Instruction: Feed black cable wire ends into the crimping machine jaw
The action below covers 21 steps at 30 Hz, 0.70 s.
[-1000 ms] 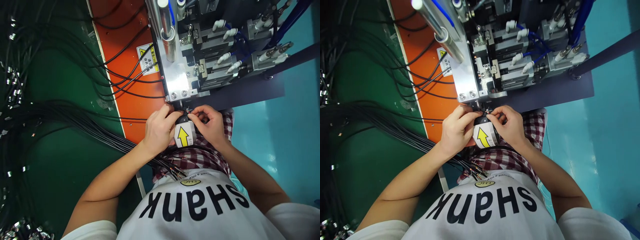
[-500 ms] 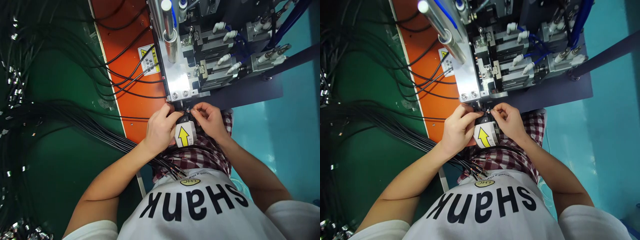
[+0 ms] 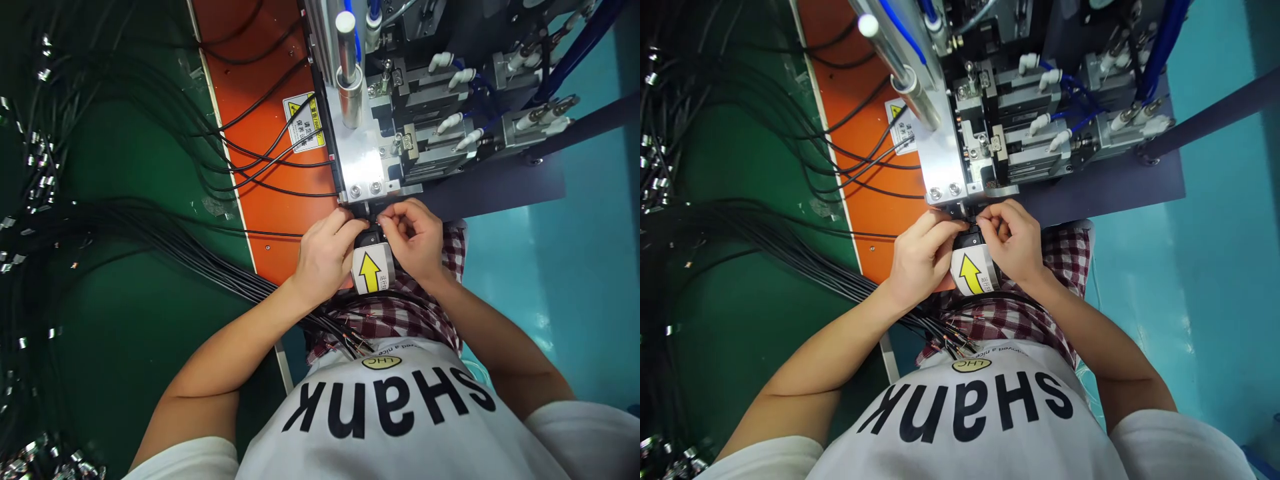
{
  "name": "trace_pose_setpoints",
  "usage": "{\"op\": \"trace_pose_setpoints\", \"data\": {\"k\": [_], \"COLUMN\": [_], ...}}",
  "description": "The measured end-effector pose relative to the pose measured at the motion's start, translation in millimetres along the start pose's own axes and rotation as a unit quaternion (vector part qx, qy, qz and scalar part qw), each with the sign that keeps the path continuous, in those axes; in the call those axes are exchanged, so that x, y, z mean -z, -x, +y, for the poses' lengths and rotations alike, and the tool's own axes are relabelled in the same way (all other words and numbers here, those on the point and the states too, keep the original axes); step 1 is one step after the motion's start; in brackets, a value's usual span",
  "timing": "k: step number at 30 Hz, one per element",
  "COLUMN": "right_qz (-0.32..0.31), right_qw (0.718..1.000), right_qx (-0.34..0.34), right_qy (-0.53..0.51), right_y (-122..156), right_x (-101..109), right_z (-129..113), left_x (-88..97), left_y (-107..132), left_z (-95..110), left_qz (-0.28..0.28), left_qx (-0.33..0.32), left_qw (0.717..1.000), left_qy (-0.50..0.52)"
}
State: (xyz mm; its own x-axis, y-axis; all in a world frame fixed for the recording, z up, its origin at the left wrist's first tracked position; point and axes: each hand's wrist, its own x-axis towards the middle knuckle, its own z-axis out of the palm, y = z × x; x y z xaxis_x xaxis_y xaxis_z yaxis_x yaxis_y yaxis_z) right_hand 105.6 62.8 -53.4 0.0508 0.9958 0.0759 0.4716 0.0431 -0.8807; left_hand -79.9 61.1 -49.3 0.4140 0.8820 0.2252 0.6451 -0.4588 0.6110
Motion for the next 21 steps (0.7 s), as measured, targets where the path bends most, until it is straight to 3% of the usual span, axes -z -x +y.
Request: {"op": "trace_pose_setpoints", "data": {"k": [3, 8, 11, 13, 15, 18, 21], "right_qz": [0.006, -0.022, -0.064, -0.091, -0.087, -0.048, -0.043], "right_qw": [1.000, 0.988, 0.958, 0.945, 0.962, 0.997, 0.996], "right_qx": [-0.004, -0.132, -0.223, -0.248, -0.204, -0.048, 0.039], "right_qy": [0.007, -0.080, -0.171, -0.195, -0.158, -0.021, 0.063], "right_y": [3, 0, -6, -9, -6, 5, 14], "right_x": [0, -1, -1, 2, 7, 15, 21], "right_z": [1, 9, 14, 16, 15, 12, 12], "left_x": [0.8, 3.7, 2.9, 1.8, 1.2, 1.6, 2.1], "left_y": [0, 2, 3, 4, 4, 4, 4], "left_z": [2, 8, 6, 5, 3, 3, 4], "left_qz": [-0.003, 0.024, 0.004, -0.011, -0.013, -0.011, -0.013], "left_qx": [0.003, -0.012, -0.022, -0.020, -0.016, -0.016, -0.012], "left_qw": [0.999, 0.990, 0.994, 0.997, 0.998, 0.998, 0.998], "left_qy": [-0.041, -0.141, -0.104, -0.072, -0.064, -0.065, -0.063]}}
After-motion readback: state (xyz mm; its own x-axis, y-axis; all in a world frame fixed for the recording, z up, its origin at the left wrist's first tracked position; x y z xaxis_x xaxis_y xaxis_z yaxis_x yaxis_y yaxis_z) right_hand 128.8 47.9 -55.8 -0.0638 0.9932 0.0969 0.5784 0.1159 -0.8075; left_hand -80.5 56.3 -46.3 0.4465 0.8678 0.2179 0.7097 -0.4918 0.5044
